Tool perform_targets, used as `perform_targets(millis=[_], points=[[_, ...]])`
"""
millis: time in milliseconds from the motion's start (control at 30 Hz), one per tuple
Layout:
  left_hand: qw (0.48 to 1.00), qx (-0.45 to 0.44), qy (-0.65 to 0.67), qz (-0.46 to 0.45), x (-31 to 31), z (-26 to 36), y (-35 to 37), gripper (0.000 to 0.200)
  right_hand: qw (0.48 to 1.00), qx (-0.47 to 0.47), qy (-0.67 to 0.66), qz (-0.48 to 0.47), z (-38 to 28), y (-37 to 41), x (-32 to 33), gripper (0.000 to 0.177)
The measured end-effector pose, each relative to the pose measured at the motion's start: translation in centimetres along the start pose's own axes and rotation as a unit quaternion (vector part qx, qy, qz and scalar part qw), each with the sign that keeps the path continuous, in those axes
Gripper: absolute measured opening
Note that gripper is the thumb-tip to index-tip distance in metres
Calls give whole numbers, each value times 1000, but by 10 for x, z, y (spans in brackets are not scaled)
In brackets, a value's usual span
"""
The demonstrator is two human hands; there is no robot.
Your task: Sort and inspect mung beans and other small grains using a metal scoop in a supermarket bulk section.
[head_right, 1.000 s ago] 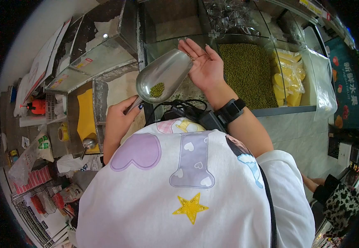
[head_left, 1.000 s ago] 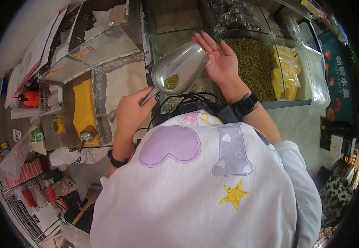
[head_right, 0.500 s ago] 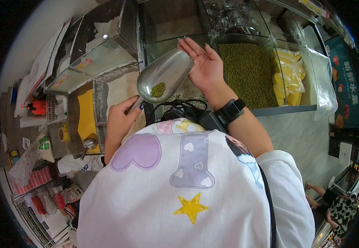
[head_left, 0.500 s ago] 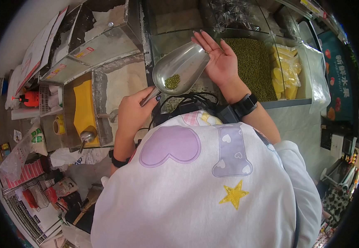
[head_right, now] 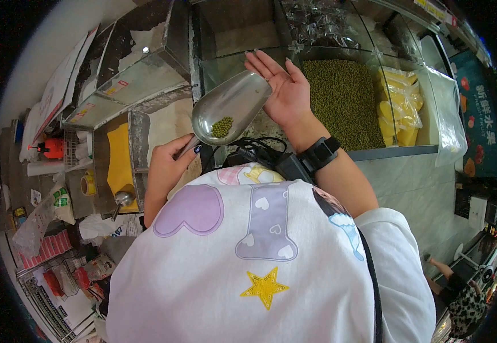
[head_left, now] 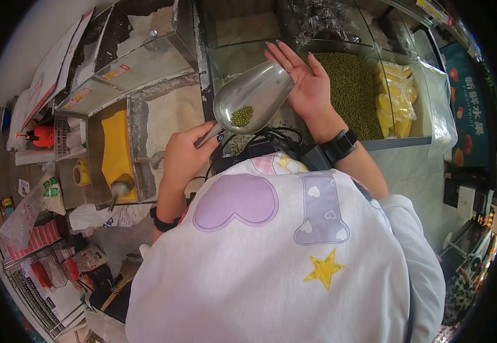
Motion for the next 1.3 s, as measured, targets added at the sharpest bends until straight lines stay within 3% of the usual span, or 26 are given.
perform_targets(millis=[267, 333, 367, 433, 467, 533, 667, 733, 867, 1133, 1300], points=[[1000, -2, 27, -3, -2, -3, 0, 33, 1000, 1, -13, -14, -1, -4, 7, 55], [998, -19, 51, 36, 2, -7, 0, 33, 981, 59, -17, 185, -7, -1, 39, 45], [998, -20, 51, 37, 2, -7, 1, 33, 981, 60, -16, 183, -12, 0, 55, 45], [995, -7, 81, 58, 7, -8, 1, 33, 986, -1, -152, -61, -16, -3, 57, 36], [995, -7, 81, 59, 7, -6, 1, 33, 986, -3, -152, -61, -17, -5, 51, 36], [992, 23, 104, 68, 12, -5, 2, 32, 920, -128, -153, -337, -9, 9, -1, 34], [992, 24, 105, 66, 15, -7, 2, 32, 921, -142, -188, -311, -3, 12, -12, 34], [991, 45, 108, 59, 16, -8, 2, 32, 964, -62, -201, -165, -8, 6, 0, 38], [992, 28, 107, 68, 17, -5, 1, 32, 961, -47, -206, -176, -10, 5, -7, 47], [992, 25, 108, 61, 16, -6, 1, 32, 989, 30, -121, -86, -13, 1, -3, 58], [993, 25, 106, 53, 14, -6, 0, 32, 986, 13, -103, -128, -12, 0, -4, 60]])
Point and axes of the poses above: each hand's wrist, its own y-axis away from the middle knuckle, its own x-axis out of the back of the hand, z = x × y, the point moved 7 cm from there along -y, towards the middle knuckle
